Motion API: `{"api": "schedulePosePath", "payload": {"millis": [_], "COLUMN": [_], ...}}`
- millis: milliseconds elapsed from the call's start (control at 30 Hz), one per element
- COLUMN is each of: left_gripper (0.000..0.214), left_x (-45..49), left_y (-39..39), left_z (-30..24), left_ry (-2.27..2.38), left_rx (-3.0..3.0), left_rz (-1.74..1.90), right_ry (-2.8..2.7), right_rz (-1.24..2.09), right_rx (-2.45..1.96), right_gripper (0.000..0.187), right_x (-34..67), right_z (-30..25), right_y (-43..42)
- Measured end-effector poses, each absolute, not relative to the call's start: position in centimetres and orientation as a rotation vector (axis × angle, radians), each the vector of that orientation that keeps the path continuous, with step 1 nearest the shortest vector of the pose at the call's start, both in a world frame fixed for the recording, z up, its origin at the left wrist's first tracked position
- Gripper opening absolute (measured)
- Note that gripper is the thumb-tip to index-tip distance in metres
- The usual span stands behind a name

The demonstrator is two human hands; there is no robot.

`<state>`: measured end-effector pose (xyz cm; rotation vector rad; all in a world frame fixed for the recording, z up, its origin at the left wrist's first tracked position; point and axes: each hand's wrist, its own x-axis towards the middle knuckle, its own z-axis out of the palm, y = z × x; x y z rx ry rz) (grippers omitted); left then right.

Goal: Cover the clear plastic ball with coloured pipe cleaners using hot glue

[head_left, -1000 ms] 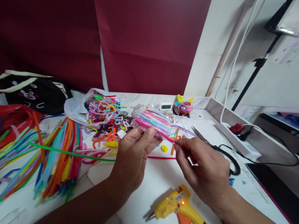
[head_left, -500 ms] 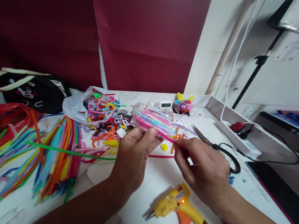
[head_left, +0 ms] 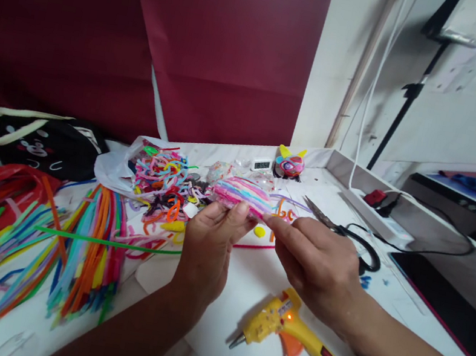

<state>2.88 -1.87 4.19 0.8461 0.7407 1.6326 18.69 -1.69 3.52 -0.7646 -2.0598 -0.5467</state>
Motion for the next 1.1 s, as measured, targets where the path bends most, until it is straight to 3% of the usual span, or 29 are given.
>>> {"api": "schedulePosePath", "payload": {"millis": [533,1100], "left_gripper": [0.011,0.015], "left_x": [2.96,3.11], "left_y": [-2.11,-1.79], "left_z": [4.31,4.10], "left_ry": [0.749,0.793], "left_rx": [0.854,0.750], "left_rz": [1.608,1.605], "right_ry": [-2.153,-2.235], "right_rz": [-0.739,-0.727], "right_rx": [-0.787,-0.790], "right_gripper": [0.032,0.034], "right_x": [18.84,18.28], "right_z": [3.54,4.04], "right_y": [-1.57,-2.22]}}
